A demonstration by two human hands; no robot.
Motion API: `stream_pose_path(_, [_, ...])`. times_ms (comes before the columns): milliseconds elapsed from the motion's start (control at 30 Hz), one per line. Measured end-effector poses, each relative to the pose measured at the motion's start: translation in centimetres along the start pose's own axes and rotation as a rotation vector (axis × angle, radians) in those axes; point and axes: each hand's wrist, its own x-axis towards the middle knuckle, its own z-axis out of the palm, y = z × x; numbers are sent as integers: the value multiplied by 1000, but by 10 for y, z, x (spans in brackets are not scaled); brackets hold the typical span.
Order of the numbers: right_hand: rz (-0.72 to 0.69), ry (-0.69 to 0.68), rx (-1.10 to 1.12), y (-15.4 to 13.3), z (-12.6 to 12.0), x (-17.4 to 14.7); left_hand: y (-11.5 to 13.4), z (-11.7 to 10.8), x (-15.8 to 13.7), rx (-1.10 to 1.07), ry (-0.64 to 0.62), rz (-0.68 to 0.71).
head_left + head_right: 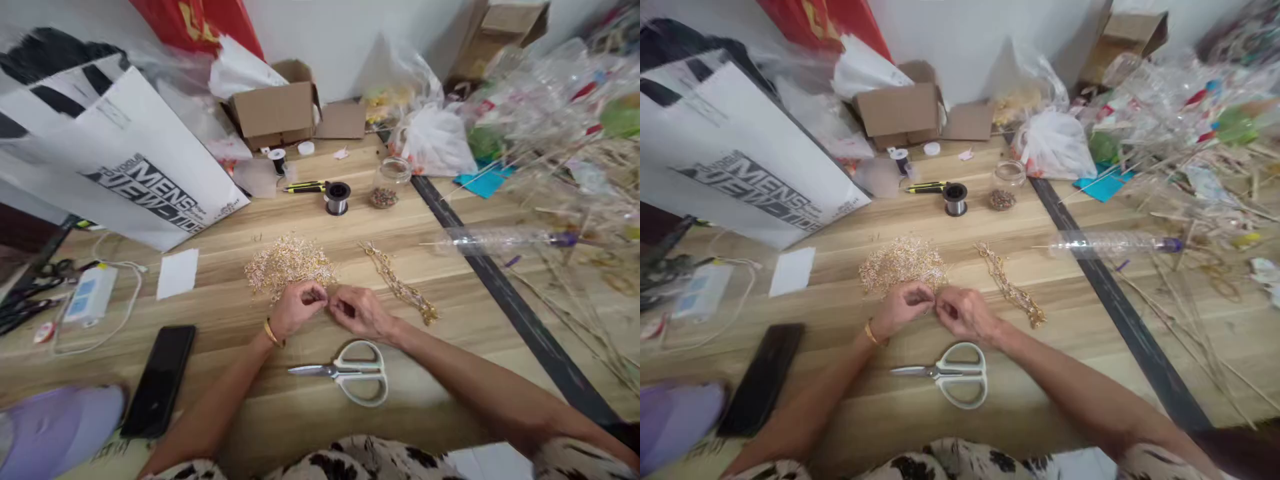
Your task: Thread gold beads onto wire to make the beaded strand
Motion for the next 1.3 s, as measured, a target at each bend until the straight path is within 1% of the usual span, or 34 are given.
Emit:
stream_pose_path(167, [-8,-18,22,0,-2,-1,4,1,1,18,11,9])
stream_pose_path(700, [64,-19,62,2,0,-1,2,1,2,8,-5,13])
stream_pose_path(1100, [134,59,116,7,2,-1,1,1,3,-21,2,4])
stream_pose_path(1300, [90,89,129,9,2,-3,1,1,2,-42,0,6])
